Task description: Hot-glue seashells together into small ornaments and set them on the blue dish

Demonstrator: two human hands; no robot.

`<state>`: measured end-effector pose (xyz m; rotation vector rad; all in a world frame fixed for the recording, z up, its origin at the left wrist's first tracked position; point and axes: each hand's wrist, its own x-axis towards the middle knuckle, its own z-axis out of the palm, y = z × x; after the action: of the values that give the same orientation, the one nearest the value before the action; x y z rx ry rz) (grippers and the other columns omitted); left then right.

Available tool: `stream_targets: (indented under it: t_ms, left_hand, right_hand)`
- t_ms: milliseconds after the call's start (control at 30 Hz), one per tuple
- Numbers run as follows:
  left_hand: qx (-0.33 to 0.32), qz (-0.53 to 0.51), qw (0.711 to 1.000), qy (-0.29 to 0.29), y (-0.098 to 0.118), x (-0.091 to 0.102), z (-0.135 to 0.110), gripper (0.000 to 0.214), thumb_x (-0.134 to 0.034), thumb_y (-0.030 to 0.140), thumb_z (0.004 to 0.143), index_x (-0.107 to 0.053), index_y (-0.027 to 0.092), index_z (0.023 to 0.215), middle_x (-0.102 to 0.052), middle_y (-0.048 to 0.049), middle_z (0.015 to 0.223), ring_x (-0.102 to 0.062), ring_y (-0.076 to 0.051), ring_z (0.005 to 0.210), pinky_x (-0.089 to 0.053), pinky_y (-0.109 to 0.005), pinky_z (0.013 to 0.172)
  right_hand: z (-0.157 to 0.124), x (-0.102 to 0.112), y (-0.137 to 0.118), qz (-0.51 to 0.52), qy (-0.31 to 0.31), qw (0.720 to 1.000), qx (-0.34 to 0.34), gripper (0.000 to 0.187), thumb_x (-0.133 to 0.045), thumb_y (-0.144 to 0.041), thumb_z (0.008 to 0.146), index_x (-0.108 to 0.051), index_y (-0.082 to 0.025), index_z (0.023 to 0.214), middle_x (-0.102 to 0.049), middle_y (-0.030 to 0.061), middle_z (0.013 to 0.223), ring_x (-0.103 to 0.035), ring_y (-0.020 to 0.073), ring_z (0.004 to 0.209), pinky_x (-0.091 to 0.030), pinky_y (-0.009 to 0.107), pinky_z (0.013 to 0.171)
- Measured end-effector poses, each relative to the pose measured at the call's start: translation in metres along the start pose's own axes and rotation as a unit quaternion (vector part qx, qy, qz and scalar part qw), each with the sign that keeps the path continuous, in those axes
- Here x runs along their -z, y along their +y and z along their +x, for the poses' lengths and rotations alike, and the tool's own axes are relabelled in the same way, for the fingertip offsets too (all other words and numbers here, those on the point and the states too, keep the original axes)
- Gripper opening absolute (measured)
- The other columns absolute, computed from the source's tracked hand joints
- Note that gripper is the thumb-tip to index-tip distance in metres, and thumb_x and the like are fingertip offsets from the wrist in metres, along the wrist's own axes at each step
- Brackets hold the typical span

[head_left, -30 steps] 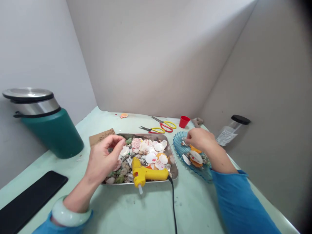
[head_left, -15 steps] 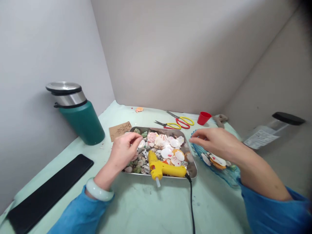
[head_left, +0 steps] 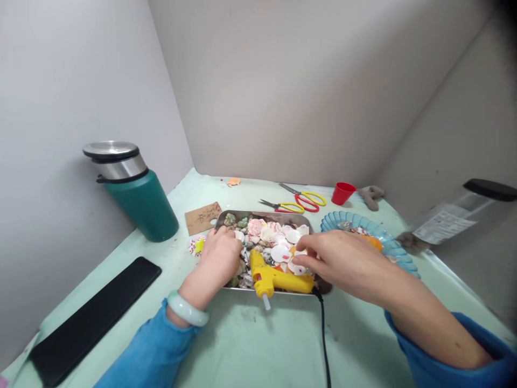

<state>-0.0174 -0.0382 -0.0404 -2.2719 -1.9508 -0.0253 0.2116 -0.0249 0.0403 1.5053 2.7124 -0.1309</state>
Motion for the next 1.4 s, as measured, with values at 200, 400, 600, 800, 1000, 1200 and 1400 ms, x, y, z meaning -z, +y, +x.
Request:
stream_targets:
  t_ms: [200, 400, 600, 800, 1000, 1200, 1400]
  left_hand:
    - [0.003, 0.019, 1.000, -0.012, 0.006, 0.005, 0.003, 0.022, -0.050, 0.015, 0.081, -0.069, 0.014, 0.070, -0.067, -0.0149, 0.084, -0.056, -0.031, 0.088, -0.037, -0.042, 0.073]
    - [0.011, 0.014, 1.000, 0.005, 0.009, 0.004, 0.005, 0.025, -0.048, 0.015, 0.082, -0.068, 0.014, 0.068, -0.067, -0.0137, 0.081, -0.058, -0.028, 0.085, -0.037, -0.039, 0.070]
    - [0.050, -0.001, 0.998, 0.044, -0.006, 0.009, 0.005, 0.030, -0.041, 0.017, 0.088, -0.069, 0.016, 0.078, -0.067, -0.0109, 0.087, -0.059, -0.026, 0.084, -0.037, -0.038, 0.070]
    - [0.020, -0.016, 0.999, 0.035, -0.016, 0.005, 0.004, 0.025, -0.049, 0.021, 0.085, -0.073, 0.021, 0.078, -0.068, -0.0088, 0.083, -0.054, -0.029, 0.093, -0.035, -0.043, 0.080]
    - [0.000, -0.021, 0.998, 0.054, -0.011, 0.003, 0.004, 0.023, -0.051, 0.022, 0.085, -0.073, 0.021, 0.077, -0.067, -0.0085, 0.082, -0.051, -0.028, 0.093, -0.032, -0.044, 0.086]
    - [-0.013, -0.042, 0.999, 0.024, -0.009, 0.002, 0.002, 0.027, -0.049, 0.021, 0.086, -0.072, 0.022, 0.073, -0.067, -0.0098, 0.085, -0.051, -0.026, 0.091, -0.031, -0.043, 0.087]
    - [0.012, -0.001, 1.000, 0.018, -0.002, 0.002, 0.004, 0.022, -0.051, 0.022, 0.083, -0.071, 0.019, 0.073, -0.067, -0.0124, 0.086, -0.051, -0.029, 0.092, -0.032, -0.045, 0.083]
  right_hand:
    - [0.002, -0.006, -0.001, 0.002, -0.011, 1.000, 0.013, 0.033, -0.050, -0.035, 0.089, -0.053, -0.018, 0.060, -0.060, 0.0012, 0.057, -0.049, 0.0124, 0.050, -0.019, 0.028, 0.049]
    - [0.001, -0.010, -0.001, 0.009, -0.022, 0.999, 0.036, 0.033, -0.049, -0.037, 0.090, -0.061, -0.019, 0.065, -0.065, 0.0037, 0.062, -0.056, 0.0162, 0.057, -0.024, 0.027, 0.051]
    - [0.003, -0.015, -0.004, -0.003, -0.037, 0.998, 0.045, 0.026, -0.056, -0.038, 0.085, -0.063, -0.020, 0.069, -0.067, 0.0038, 0.064, -0.061, 0.0188, 0.063, -0.024, 0.027, 0.051]
    - [0.004, -0.019, -0.010, -0.020, -0.071, 0.994, 0.085, 0.027, -0.059, -0.045, 0.082, -0.066, -0.019, 0.076, -0.068, 0.0054, 0.069, -0.063, 0.0221, 0.068, -0.029, 0.027, 0.055]
    - [0.005, -0.020, -0.016, 0.010, -0.123, 0.985, 0.117, 0.027, -0.064, -0.044, 0.079, -0.070, -0.019, 0.086, -0.071, 0.0079, 0.078, -0.064, 0.0245, 0.073, -0.034, 0.030, 0.059]
    - [0.004, -0.012, 0.003, 0.085, -0.101, 0.981, 0.138, 0.025, -0.057, -0.043, 0.085, -0.067, -0.020, 0.083, -0.068, 0.0045, 0.075, -0.060, 0.0198, 0.068, -0.034, 0.028, 0.057]
    - [0.008, 0.001, 0.031, 0.308, 0.008, 0.949, 0.071, 0.028, -0.046, -0.043, 0.090, -0.052, -0.020, 0.075, -0.055, -0.0007, 0.070, -0.051, 0.0149, 0.065, -0.036, 0.026, 0.056]
